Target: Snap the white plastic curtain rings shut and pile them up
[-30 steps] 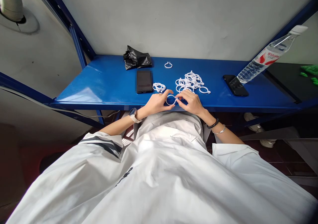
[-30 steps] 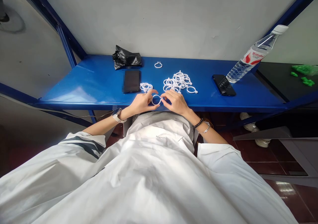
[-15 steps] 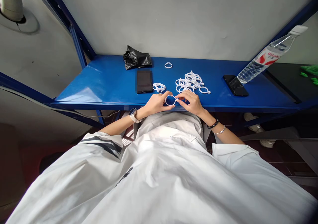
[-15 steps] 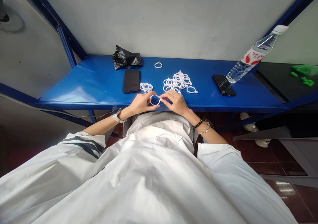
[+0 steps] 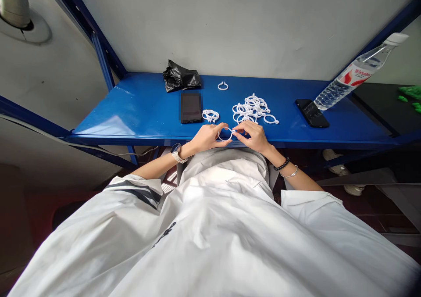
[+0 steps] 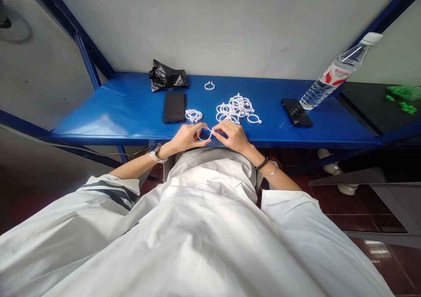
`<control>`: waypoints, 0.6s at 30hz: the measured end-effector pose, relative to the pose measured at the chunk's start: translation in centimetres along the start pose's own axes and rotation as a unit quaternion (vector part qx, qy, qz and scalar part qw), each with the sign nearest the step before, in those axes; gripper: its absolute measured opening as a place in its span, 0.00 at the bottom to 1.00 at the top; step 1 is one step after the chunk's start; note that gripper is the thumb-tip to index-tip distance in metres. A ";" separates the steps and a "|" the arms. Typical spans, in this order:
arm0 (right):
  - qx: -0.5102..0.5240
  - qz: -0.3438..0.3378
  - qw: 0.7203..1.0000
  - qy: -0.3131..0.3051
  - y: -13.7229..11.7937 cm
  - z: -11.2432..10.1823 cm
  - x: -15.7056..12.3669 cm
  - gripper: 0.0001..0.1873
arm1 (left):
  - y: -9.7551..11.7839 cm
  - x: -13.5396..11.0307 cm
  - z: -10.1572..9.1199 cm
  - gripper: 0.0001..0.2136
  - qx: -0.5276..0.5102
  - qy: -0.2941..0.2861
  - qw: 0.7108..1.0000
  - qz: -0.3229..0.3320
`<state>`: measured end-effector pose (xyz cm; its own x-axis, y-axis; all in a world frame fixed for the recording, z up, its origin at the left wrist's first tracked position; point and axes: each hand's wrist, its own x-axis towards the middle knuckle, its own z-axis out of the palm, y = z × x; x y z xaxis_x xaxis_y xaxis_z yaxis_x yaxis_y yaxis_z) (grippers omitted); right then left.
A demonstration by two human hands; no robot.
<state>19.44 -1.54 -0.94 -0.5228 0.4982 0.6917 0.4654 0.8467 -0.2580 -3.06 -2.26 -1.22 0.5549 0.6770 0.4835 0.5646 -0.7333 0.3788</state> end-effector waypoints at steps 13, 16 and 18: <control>0.007 0.005 1.000 -0.011 0.3 0.2 -0.2 0.13 | 0.0 0.0 0.0 0.24 0.017 0.000 1.000 0.011; 0.005 0.005 1.000 -0.013 0.3 0.2 -0.3 0.12 | -0.1 0.0 0.0 0.24 0.027 0.003 1.000 0.016; 0.003 0.002 1.000 -0.013 0.3 0.2 -0.3 0.12 | -0.1 0.0 0.1 0.25 0.035 0.007 0.999 0.019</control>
<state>19.60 -1.41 -1.31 -0.5391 0.5056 0.6736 0.4624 0.8461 -0.2651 -3.09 -2.20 -1.36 0.5689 0.6473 0.5073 0.5845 -0.7522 0.3044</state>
